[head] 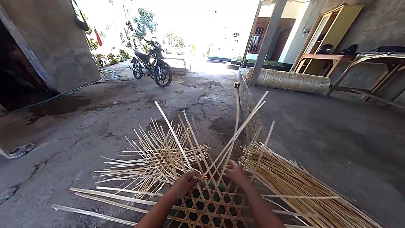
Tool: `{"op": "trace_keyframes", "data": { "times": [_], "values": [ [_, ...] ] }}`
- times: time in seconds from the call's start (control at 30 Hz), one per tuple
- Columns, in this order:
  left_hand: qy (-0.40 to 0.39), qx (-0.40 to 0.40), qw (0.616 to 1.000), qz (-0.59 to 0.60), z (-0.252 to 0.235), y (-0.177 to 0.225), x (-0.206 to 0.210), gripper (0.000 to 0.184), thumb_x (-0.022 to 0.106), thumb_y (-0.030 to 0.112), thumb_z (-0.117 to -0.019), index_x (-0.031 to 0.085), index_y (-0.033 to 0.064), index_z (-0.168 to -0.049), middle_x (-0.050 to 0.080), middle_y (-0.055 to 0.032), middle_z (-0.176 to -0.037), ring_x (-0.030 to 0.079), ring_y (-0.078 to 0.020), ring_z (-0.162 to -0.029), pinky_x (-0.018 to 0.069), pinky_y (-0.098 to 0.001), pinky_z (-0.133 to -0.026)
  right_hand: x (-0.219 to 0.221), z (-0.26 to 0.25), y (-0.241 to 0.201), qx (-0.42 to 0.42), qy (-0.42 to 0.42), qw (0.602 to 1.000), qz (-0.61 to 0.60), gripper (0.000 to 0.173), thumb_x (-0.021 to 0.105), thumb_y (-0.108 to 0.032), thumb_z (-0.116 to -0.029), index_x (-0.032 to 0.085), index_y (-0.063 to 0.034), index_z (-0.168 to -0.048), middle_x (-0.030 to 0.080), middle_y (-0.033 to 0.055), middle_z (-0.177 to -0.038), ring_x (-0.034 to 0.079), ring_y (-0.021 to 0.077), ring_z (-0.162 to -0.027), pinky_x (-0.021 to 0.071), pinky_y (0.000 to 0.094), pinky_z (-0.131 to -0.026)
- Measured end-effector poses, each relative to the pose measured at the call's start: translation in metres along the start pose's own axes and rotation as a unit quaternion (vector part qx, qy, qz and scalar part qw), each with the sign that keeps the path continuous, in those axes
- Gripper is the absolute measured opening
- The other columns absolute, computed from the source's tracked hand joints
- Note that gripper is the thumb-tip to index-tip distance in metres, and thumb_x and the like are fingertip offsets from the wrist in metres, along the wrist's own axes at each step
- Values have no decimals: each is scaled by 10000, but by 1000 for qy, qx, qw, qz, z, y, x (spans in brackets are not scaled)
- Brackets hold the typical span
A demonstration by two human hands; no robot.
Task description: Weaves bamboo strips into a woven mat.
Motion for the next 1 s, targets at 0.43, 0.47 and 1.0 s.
{"op": "trace_keyframes", "data": {
  "times": [0.43, 0.47, 1.0],
  "values": [
    [45, 10, 999, -7, 20, -14, -15, 184, 611, 126, -999, 710, 120, -1153, 717, -13, -1065, 667, -106, -899, 551, -333, -840, 38, 20, -16, 2, 107, 957, -270, 391, 371, -214, -1133, 522, 9, -1416, 728, 214, -1100, 755, 288, -887, 624, 419, -780],
    [45, 12, 999, -19, 21, -10, -14, 179, 610, 144, -1005, 716, 136, -1149, 717, 1, -1078, 663, -101, -905, 547, -328, -840, 38, 18, -22, -4, 101, 968, -232, 425, 402, -139, -1115, 416, -11, -1520, 659, 241, -1269, 736, 317, -1000, 615, 447, -849],
    [47, 8, 998, -50, 28, 8, -16, 259, 557, 180, -1039, 691, 95, -1244, 702, -60, -1196, 667, -155, -1051, 540, -408, -951, 56, 16, -39, -60, 57, 952, -295, 450, 317, -84, -1103, 229, -61, -1544, 587, 201, -1368, 723, 307, -1010, 630, 430, -769]
  ]
}}
Point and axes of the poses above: each hand's wrist, its own z-axis away from the middle knuckle, its own x-axis out of the palm, y = z × x, the point moved 5 cm from there along -z, towards the middle knuckle
